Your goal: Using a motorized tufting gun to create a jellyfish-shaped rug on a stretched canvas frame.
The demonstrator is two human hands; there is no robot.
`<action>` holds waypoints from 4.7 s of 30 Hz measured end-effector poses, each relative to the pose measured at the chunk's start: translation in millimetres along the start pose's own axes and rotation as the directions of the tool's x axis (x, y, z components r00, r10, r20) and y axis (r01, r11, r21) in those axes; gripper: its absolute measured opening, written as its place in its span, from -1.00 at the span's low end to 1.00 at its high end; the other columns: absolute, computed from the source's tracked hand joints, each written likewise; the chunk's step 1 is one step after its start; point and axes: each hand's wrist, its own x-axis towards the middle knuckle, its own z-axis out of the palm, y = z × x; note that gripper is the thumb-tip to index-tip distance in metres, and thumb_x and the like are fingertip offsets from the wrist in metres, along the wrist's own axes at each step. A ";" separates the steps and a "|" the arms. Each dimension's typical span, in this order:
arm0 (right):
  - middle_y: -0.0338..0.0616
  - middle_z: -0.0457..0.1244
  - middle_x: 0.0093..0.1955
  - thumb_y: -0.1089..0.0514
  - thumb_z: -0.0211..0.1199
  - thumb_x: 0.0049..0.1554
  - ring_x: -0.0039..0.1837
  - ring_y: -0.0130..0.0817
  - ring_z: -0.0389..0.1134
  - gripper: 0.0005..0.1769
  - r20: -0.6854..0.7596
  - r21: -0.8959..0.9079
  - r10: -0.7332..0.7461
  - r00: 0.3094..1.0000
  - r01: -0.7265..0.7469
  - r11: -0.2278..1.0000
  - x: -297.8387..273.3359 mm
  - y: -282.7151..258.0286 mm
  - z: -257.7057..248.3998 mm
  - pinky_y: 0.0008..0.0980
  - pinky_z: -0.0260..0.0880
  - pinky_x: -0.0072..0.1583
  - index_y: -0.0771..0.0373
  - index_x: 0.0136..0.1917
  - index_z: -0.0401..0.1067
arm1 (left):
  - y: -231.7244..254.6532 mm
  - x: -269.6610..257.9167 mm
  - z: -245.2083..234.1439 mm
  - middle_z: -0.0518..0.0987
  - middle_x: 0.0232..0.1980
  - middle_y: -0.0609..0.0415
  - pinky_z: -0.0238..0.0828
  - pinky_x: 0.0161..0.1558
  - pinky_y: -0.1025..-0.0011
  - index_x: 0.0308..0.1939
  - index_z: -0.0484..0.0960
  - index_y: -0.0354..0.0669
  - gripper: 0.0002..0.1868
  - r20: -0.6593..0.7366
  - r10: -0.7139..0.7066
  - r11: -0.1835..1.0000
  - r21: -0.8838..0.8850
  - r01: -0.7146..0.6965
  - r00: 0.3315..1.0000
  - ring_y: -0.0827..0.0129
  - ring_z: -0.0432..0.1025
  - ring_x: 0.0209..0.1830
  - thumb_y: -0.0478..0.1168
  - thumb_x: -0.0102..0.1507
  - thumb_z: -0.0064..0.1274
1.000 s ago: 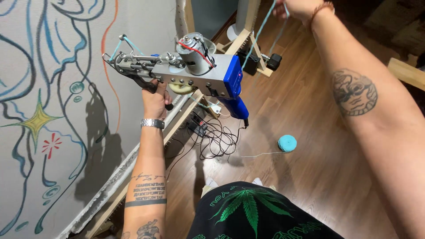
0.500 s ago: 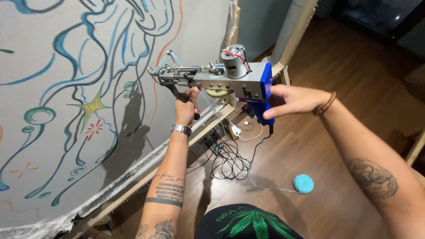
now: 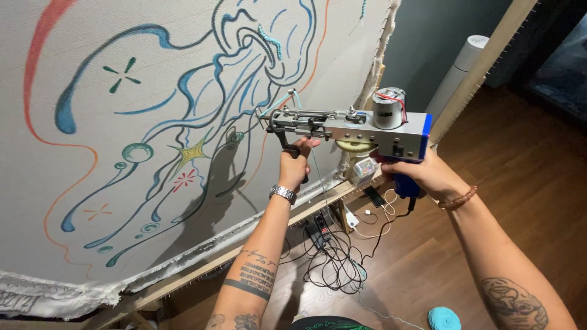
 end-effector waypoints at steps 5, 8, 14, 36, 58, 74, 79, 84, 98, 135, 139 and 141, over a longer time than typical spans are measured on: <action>0.00 0.15 -0.57 0.37 0.23 -0.13 -0.49 -0.28 0.23 -0.91 -0.040 0.074 0.027 0.999 -0.024 0.997 -1.0 19.2 -5.1 -0.30 0.29 -0.46 0.43 -0.41 0.36 | -5.9 4.0 0.8 0.59 -0.21 -0.12 0.11 -0.81 0.70 -0.09 0.48 -0.34 -0.68 0.059 -0.021 0.994 0.105 0.015 0.998 0.60 0.19 -0.88 -0.12 0.24 -0.03; 0.05 0.15 -0.62 0.38 0.24 -0.12 -0.56 -0.23 0.23 -0.89 -0.024 0.028 -0.052 0.998 0.052 0.998 -3.4 20.7 -7.7 -0.29 0.31 -0.45 0.43 -0.44 0.38 | -3.8 3.1 4.1 0.60 -0.23 -0.10 0.16 -0.80 0.68 -0.12 0.49 -0.29 -0.70 0.076 -0.039 0.983 0.180 0.025 0.996 0.55 0.26 -0.86 -0.11 0.23 -0.01; 0.07 0.26 -0.37 0.37 0.28 -0.11 -0.28 -0.27 0.30 -0.86 -0.126 -0.026 -0.040 0.991 0.037 0.999 -16.7 15.9 3.0 -0.20 0.37 -0.18 0.49 -0.24 0.41 | -6.1 16.3 7.2 0.60 -0.20 -0.04 0.22 -0.74 0.68 -0.02 0.46 -0.32 -0.65 0.083 -0.053 0.962 0.271 0.028 0.995 0.45 0.43 -0.70 -0.17 0.19 0.02; 0.17 0.13 0.25 -0.17 0.02 -0.10 0.22 0.29 0.14 -0.24 0.185 0.601 0.169 0.968 -0.248 0.760 -5.3 86.6 -14.8 0.34 0.17 0.08 0.29 0.28 0.14 | 33.9 -24.1 0.4 0.48 0.10 0.00 0.44 -0.13 0.59 0.24 0.30 0.10 -0.44 0.142 -0.121 0.922 0.382 0.058 0.982 0.39 0.42 -0.01 -0.38 0.15 -0.26; 0.32 0.05 0.30 -0.43 0.06 -0.29 0.30 0.35 0.04 0.07 0.362 0.649 0.207 0.909 -0.406 0.643 16.6 134.8 -35.6 0.36 0.01 0.20 0.42 0.24 0.14 | 20.1 -35.7 -11.5 0.22 0.28 -0.22 0.37 -0.07 0.05 0.00 0.49 -0.17 -0.25 0.251 -0.379 0.920 0.209 0.333 0.891 -0.25 0.20 0.16 0.40 0.08 -0.11; 0.18 -0.02 0.37 -0.16 0.27 -0.08 0.26 0.28 0.10 -0.11 0.546 0.642 0.014 0.837 -0.430 0.635 14.8 164.9 -48.7 0.39 0.12 0.09 0.34 0.35 0.04 | 17.2 -35.2 -20.1 -0.06 0.43 -0.11 0.08 0.11 -0.16 0.13 0.41 -0.08 -0.03 0.350 -0.502 0.864 0.182 0.469 0.791 -0.42 -0.22 0.31 0.58 0.00 -0.38; 0.22 0.02 0.33 -0.31 0.18 -0.11 0.10 0.11 0.18 -0.02 0.562 0.675 0.012 0.827 -0.467 0.572 14.4 176.3 -48.3 0.20 0.22 0.02 0.34 0.35 0.01 | 13.4 -37.0 -20.5 0.01 0.40 -0.09 0.12 0.09 -0.16 0.15 0.39 -0.07 -0.07 0.405 -0.538 0.834 0.126 0.537 0.739 -0.39 -0.11 0.28 0.54 0.00 -0.30; 0.26 0.05 0.30 -0.45 0.09 -0.14 -0.05 -0.05 0.25 0.07 0.579 0.696 0.005 0.815 -0.497 0.519 17.8 184.4 -49.6 0.04 0.31 -0.04 0.35 0.36 -0.02 | 9.6 -35.9 -20.5 0.07 0.38 -0.08 0.17 0.06 -0.16 0.16 0.36 -0.06 -0.10 0.457 -0.555 0.802 0.075 0.592 0.695 -0.35 -0.02 0.25 0.51 0.01 -0.23; 0.28 -0.18 0.42 -0.42 0.16 0.01 0.39 0.33 -0.18 0.08 0.651 0.733 -0.183 0.737 -0.547 0.405 11.1 190.8 -38.8 0.31 -0.09 0.25 0.41 0.41 -0.14 | -15.9 -27.4 -37.4 0.00 0.33 -0.33 0.55 -0.32 0.13 0.33 0.08 0.02 -0.08 0.682 -0.499 0.627 -0.143 0.766 0.535 -0.28 0.33 -0.03 0.38 0.05 -0.06; -0.16 -0.04 -0.59 0.33 0.24 -0.09 -0.57 -0.40 -0.03 -0.89 0.153 0.492 0.012 0.988 -0.087 0.866 -8.2 157.8 -50.8 -0.30 0.17 -0.43 0.35 -0.33 0.32 | -35.1 -53.5 -25.3 0.23 -0.72 0.15 0.24 -0.78 0.55 -0.63 0.39 -0.20 -0.56 0.160 -0.327 0.938 0.178 0.298 0.932 0.51 0.20 -0.84 0.02 0.08 0.21; -0.14 -0.03 -0.61 0.32 0.22 -0.07 -0.59 -0.39 0.00 -0.89 0.162 0.517 -0.008 0.987 -0.078 0.853 -8.1 164.3 -47.2 -0.28 0.17 -0.44 0.35 -0.36 0.31 | -41.6 -47.7 -19.9 0.23 -0.86 0.19 0.12 -0.77 0.58 -0.82 0.34 -0.07 -0.51 -0.066 -0.200 0.863 0.461 0.208 0.978 0.48 0.19 -0.90 0.07 0.07 0.11; -0.17 -0.05 -0.61 0.32 0.21 -0.06 -0.59 -0.41 -0.01 -0.87 0.143 0.522 0.011 0.990 -0.085 0.849 -12.2 150.5 -39.2 -0.29 0.18 -0.44 0.33 -0.38 0.29 | -19.1 -56.2 -9.7 0.21 -0.86 0.24 0.09 -0.75 0.59 -0.84 0.32 -0.03 -0.51 -0.109 -0.161 0.855 0.481 0.194 0.981 0.52 0.15 -0.90 0.04 0.11 0.05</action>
